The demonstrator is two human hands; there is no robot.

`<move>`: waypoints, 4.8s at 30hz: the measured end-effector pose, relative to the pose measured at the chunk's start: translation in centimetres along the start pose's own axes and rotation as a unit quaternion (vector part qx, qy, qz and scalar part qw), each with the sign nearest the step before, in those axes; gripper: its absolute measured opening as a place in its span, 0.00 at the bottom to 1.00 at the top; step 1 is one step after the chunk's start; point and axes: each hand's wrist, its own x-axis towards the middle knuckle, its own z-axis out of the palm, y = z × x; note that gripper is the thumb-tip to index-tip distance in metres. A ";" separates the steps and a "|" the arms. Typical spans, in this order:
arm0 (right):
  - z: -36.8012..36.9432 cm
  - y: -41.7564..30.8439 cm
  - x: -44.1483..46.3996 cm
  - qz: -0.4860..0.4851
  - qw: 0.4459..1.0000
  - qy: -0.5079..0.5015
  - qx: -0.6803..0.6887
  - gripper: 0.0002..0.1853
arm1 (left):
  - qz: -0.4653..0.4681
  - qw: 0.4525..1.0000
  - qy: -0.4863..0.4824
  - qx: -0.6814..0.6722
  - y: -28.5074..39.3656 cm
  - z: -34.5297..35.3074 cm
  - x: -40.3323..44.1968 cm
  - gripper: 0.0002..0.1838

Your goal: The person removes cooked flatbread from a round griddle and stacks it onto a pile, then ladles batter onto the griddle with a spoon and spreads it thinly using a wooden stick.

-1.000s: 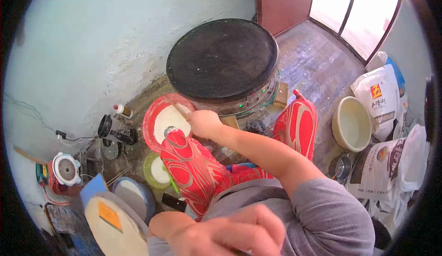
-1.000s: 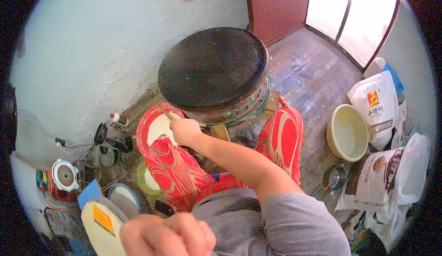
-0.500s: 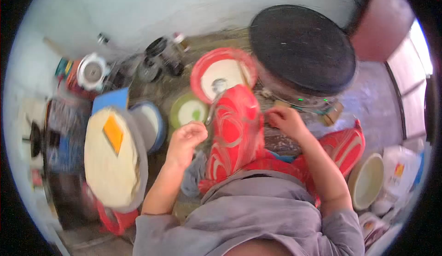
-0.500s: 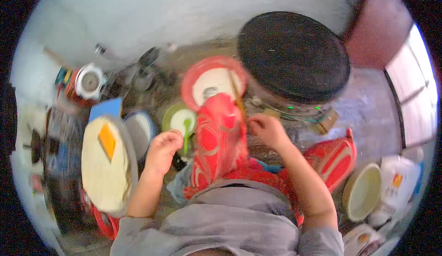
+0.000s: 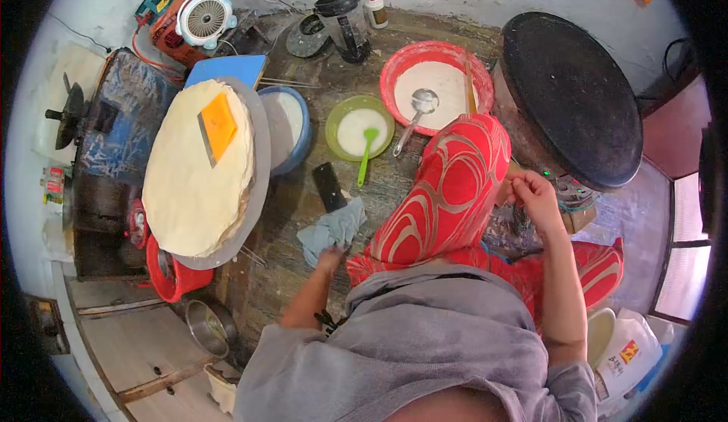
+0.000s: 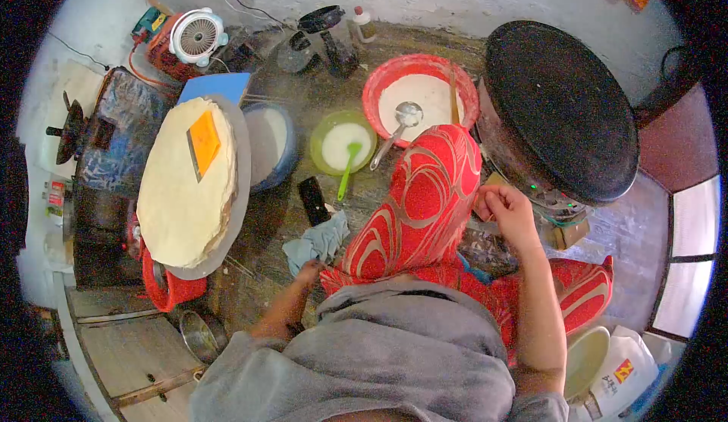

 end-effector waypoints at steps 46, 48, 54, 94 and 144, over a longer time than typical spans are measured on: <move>9.0 -13.0 -9.7 -0.270 0.840 -0.469 -0.033 0.23 | 0.573 0.703 -0.294 -0.302 35.5 -9.3 -34.4 0.20; 9.7 -12.6 -9.7 -0.246 0.844 -0.475 -0.032 0.22 | 0.531 0.714 -0.324 -0.322 35.9 -8.9 -34.9 0.19; 10.1 -11.7 -10.0 -0.206 0.847 -0.488 -0.040 0.21 | 0.496 0.737 -0.400 -0.227 37.2 -8.5 -36.1 0.18; 9.4 -16.6 -10.2 -0.303 0.842 -0.444 0.043 0.12 | 0.446 0.763 -0.370 -0.288 36.7 -7.8 -36.0 0.15; 15.4 -19.5 -12.9 -0.512 0.543 -0.593 0.303 0.17 | 0.602 0.742 -0.042 -0.293 30.3 -12.8 -32.3 0.09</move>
